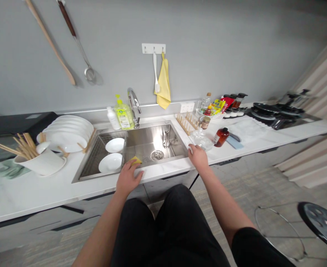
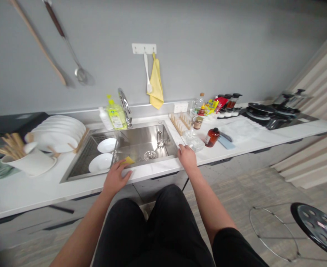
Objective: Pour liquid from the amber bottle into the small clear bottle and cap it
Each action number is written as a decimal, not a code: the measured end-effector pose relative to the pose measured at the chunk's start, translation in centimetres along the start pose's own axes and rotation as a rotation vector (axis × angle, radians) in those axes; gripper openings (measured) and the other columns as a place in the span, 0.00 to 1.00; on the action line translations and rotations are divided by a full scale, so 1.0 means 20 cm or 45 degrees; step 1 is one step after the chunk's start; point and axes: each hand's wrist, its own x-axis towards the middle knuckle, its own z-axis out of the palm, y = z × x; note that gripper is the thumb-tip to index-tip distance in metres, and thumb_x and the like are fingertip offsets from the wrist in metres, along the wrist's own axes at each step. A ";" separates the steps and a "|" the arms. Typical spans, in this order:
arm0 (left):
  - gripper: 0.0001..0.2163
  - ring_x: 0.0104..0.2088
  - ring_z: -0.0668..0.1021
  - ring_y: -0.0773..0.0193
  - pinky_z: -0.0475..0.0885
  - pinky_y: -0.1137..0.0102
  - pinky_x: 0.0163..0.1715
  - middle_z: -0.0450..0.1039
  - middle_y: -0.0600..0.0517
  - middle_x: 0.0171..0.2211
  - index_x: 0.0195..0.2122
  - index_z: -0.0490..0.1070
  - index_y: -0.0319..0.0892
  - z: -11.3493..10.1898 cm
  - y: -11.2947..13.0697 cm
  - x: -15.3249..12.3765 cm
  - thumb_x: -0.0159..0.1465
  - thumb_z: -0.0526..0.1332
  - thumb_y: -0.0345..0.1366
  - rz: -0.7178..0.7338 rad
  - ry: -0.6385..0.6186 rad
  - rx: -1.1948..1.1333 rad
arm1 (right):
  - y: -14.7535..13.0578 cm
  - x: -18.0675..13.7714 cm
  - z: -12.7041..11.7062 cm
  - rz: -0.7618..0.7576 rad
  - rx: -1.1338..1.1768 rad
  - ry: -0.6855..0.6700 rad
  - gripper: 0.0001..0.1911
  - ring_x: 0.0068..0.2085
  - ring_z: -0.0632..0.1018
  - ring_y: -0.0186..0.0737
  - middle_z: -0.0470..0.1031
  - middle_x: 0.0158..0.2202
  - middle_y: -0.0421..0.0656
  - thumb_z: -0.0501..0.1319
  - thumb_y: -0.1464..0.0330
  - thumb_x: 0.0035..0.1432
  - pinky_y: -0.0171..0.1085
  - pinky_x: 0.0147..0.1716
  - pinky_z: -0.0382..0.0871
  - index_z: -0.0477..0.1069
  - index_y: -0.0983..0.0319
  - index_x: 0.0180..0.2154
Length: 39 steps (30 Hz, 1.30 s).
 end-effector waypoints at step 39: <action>0.16 0.60 0.87 0.46 0.77 0.45 0.71 0.87 0.42 0.56 0.47 0.82 0.44 -0.41 0.45 -0.06 0.63 0.80 0.44 -0.501 0.407 -0.979 | 0.55 0.07 0.21 0.513 0.709 0.514 0.56 0.68 0.77 0.65 0.72 0.71 0.68 0.76 0.51 0.50 0.57 0.70 0.72 0.61 0.69 0.72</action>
